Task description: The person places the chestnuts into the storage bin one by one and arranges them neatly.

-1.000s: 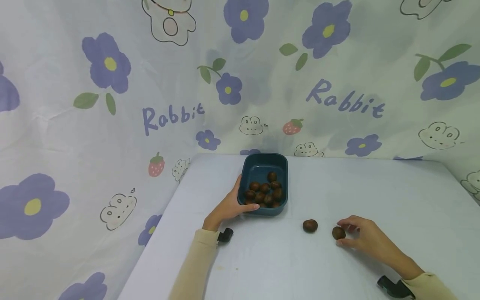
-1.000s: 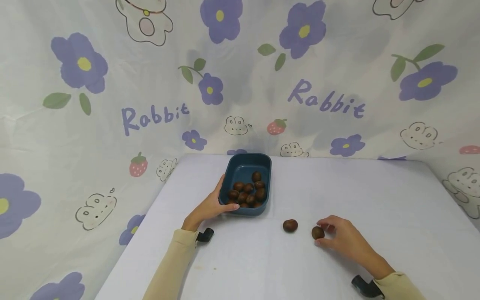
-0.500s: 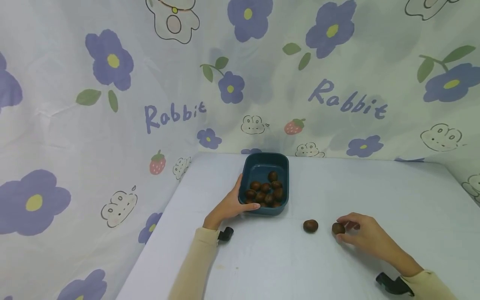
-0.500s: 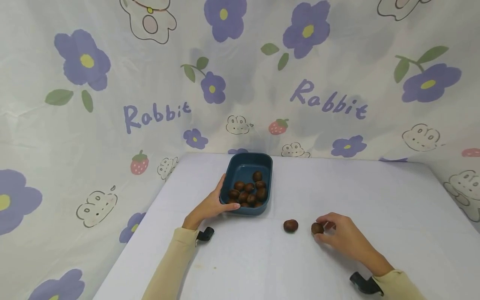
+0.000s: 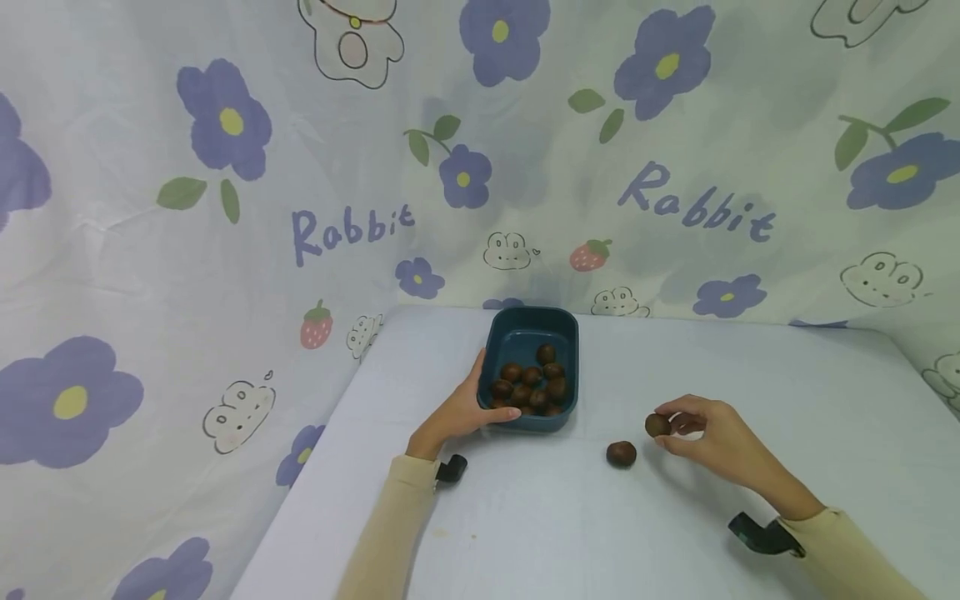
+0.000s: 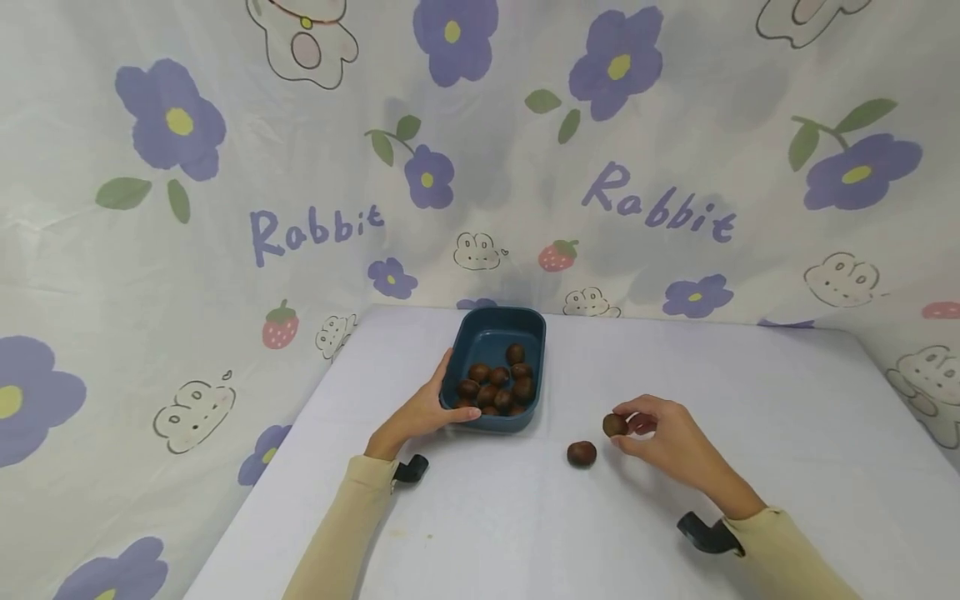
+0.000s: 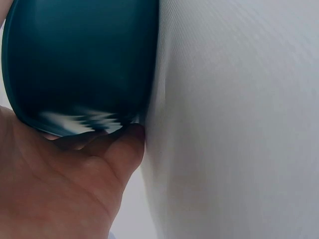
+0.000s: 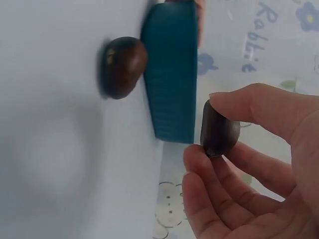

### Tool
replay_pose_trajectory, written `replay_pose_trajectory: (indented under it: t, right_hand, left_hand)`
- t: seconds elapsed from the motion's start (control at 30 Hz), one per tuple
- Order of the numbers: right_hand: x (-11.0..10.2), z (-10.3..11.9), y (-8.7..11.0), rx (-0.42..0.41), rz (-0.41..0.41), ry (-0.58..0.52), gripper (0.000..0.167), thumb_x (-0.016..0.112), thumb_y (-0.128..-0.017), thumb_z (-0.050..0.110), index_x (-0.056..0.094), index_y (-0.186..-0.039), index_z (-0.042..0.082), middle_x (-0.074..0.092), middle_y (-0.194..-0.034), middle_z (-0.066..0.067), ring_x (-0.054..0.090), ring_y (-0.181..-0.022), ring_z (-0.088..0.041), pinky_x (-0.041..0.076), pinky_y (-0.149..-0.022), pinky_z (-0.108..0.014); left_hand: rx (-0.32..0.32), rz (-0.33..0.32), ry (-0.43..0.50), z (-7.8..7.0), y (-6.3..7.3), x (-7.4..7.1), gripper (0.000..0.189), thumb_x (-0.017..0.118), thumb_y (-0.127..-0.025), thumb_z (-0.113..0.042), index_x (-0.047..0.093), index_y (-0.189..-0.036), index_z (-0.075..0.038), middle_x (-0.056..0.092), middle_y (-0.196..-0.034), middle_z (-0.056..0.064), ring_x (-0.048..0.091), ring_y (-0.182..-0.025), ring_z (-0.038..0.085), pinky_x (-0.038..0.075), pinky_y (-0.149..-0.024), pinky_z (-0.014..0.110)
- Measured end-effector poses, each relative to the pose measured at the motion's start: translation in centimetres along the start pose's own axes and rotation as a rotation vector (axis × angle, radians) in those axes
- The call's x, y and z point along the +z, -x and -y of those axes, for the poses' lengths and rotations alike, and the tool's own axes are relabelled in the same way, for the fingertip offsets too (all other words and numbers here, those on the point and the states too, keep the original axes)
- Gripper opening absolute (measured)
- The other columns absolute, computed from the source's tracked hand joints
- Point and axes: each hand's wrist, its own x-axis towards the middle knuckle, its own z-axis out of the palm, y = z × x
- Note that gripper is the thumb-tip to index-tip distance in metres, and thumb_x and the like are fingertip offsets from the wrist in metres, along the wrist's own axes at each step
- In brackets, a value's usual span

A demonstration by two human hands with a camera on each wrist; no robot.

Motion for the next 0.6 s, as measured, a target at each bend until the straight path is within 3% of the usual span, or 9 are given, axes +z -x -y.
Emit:
replay_pose_trajectory:
  t: [0.6]
  right_hand:
    - [1.5,2.5,-5.6,0.07,-0.014,-0.168,0.033,0.083,-0.088,0.017,0.075,-0.117,0.003,0.078,-0.108,-0.012,0.07,-0.09,-0.005,0.058,-0.079,-0.019]
  left_hand:
    - [-0.025,-0.005,-0.019,0.1,0.2,0.0,0.133,0.082,-0.077,-0.065,-0.012,-0.165,-0.035,0.004,-0.177,0.0,0.015,-0.162,0.033,0.022,-0.127,0.064]
